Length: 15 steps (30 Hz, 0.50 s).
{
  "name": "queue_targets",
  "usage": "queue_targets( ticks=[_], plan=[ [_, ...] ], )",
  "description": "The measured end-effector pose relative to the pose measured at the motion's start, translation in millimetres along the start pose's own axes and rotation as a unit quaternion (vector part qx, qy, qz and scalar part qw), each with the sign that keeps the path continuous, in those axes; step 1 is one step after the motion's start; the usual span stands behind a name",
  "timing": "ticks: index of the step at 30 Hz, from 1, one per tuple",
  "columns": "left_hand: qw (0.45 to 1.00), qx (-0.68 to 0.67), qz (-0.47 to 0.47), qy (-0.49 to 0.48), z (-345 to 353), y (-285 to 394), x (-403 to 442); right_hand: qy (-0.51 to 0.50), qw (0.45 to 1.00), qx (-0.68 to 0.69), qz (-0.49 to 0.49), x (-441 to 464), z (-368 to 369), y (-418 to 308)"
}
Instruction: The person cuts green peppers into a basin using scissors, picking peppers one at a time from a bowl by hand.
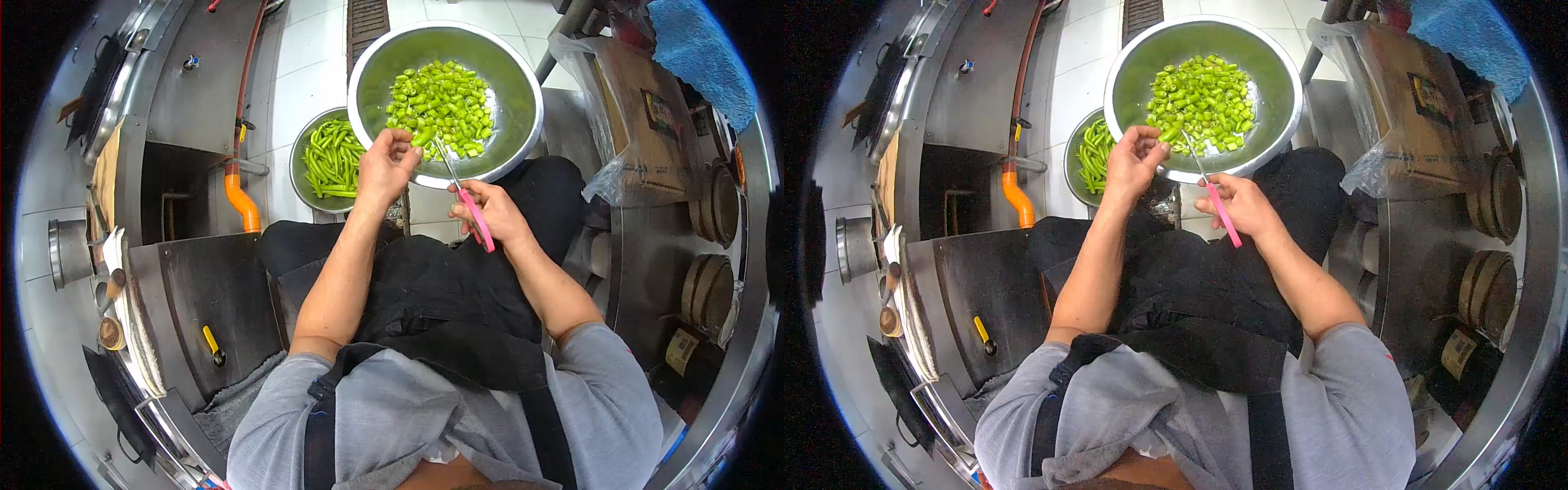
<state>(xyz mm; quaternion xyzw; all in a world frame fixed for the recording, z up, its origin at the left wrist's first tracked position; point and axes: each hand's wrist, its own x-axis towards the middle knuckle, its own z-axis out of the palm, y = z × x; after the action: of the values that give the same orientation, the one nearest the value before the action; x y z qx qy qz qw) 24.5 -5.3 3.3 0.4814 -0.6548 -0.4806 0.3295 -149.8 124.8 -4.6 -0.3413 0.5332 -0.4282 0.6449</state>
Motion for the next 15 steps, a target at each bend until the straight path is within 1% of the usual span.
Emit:
queue_targets(
  ticks=[4, 6, 8, 10, 15],
  plan=[
    [0.999, 0.02, 0.016, -0.032, 6.1, 5.2, -4.4, -0.013, 1.0, -0.021, -0.019, 1.4, -0.4, 3.6],
    [0.995, 0.026, 0.034, -0.088, 9.8, 7.8, -6.8, -0.01, 0.999, -0.012, -0.028, 1.1, 0.3, 3.5],
    [0.995, 0.025, 0.036, -0.09, 12.3, 10.3, -8.4, -0.007, 0.999, -0.003, -0.037, 0.8, 0.1, 3.8],
    [0.995, 0.025, 0.039, -0.094, 13.9, 13.3, -8.0, 0.01, 1.0, 0.001, -0.029, 1.4, -1.4, 3.6],
    [0.994, 0.031, 0.043, -0.091, 17.9, 11.4, -3.5, 0.017, 0.999, 0.025, -0.02, -1.7, -0.1, -3.3]
  ],
)
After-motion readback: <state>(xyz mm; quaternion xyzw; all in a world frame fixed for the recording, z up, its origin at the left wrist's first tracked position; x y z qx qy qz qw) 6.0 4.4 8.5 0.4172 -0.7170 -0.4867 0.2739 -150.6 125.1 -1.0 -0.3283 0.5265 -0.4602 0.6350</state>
